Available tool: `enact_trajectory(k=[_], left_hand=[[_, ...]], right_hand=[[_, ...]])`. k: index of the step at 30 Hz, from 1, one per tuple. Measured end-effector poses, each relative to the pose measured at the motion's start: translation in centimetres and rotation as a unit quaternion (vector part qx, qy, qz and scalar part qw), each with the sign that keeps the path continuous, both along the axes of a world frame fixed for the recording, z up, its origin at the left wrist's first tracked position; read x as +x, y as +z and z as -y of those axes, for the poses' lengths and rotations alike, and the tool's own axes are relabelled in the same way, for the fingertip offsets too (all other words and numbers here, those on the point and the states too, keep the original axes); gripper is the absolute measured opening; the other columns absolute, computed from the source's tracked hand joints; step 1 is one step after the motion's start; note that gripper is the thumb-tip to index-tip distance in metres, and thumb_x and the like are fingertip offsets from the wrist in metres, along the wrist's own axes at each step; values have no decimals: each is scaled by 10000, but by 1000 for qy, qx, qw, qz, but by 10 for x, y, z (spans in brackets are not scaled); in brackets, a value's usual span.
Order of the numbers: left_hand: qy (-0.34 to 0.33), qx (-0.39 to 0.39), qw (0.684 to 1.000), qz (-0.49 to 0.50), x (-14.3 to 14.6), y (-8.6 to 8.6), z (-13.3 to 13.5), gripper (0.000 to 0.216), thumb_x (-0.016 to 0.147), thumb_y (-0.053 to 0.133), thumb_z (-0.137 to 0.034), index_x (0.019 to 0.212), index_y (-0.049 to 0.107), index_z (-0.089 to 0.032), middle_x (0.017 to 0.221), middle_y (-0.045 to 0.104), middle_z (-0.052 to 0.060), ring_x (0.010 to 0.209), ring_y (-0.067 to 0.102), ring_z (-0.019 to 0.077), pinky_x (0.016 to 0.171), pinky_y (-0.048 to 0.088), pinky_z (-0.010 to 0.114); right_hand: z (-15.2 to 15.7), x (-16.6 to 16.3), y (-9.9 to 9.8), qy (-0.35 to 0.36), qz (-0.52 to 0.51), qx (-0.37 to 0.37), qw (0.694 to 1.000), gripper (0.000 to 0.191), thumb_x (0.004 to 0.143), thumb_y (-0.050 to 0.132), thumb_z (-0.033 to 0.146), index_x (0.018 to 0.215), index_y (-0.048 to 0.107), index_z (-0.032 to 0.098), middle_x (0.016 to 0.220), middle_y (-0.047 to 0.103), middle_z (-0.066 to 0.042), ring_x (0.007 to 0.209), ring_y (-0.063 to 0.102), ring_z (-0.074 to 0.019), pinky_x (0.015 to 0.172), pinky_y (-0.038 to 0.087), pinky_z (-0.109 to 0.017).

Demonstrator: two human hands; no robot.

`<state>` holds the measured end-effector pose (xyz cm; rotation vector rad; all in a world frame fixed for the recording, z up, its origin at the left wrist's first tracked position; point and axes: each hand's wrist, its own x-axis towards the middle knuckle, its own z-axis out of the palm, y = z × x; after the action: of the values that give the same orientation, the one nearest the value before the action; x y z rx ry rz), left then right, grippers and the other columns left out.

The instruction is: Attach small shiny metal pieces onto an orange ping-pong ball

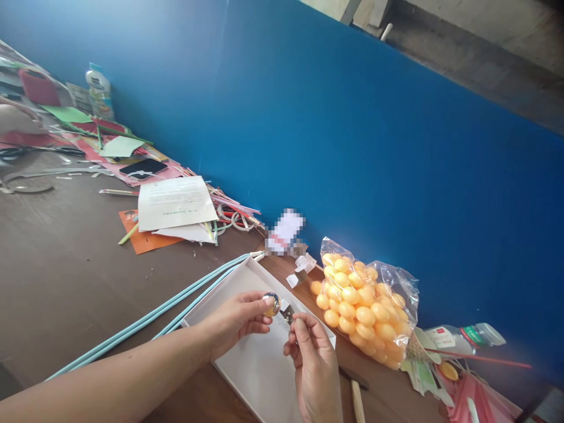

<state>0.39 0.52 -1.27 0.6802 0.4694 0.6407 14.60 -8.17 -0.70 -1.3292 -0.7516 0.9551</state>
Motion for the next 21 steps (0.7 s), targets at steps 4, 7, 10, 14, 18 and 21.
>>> enact_trajectory(k=[4,7,10,14,18,21], left_hand=[[-4,23,1000,-6,0,-1,-1,256,729,655,-317,895,656,-122,811,602,46,707,552,100,710,474,228],[-5,31,999,-7,0,-1,-1,250,733,648,-326,881,660,-124,821,609,48,714,559,109,739,469,250],[-7,29,1000,-8,-1,-1,-1,249,732,650,-326,883,659,-128,828,614,46,711,558,104,759,464,254],[-9,17,1000,-6,0,0,0,258,731,651,-332,889,658,-128,793,620,43,702,562,101,758,466,243],[-2,4,1000,-2,0,2,0,302,762,604,-385,888,654,-115,839,643,76,721,582,118,737,477,243],[3,-5,1000,4,0,3,0,325,777,578,-408,869,651,-105,819,650,82,710,588,119,728,482,240]], right_hand=[[1,-4,4,-5,-9,-6,1000,197,772,614,353,899,602,203,695,537,22,593,490,-92,571,437,-232],[2,-9,9,-4,-18,-11,1000,218,763,619,367,893,604,194,689,550,18,589,509,-97,579,437,-238],[2,-10,11,2,-23,-6,1000,205,770,611,372,855,608,185,698,559,13,586,513,-95,582,442,-241],[1,-10,9,-7,-24,-1,1000,174,748,647,337,832,617,188,739,582,10,605,518,-88,596,453,-227],[1,-9,7,-16,-30,-5,999,237,738,660,332,931,622,199,902,600,-23,767,554,-126,677,493,-253],[1,-9,4,3,-22,-9,1000,223,775,621,338,949,617,200,943,599,-34,834,555,-143,744,507,-294]])
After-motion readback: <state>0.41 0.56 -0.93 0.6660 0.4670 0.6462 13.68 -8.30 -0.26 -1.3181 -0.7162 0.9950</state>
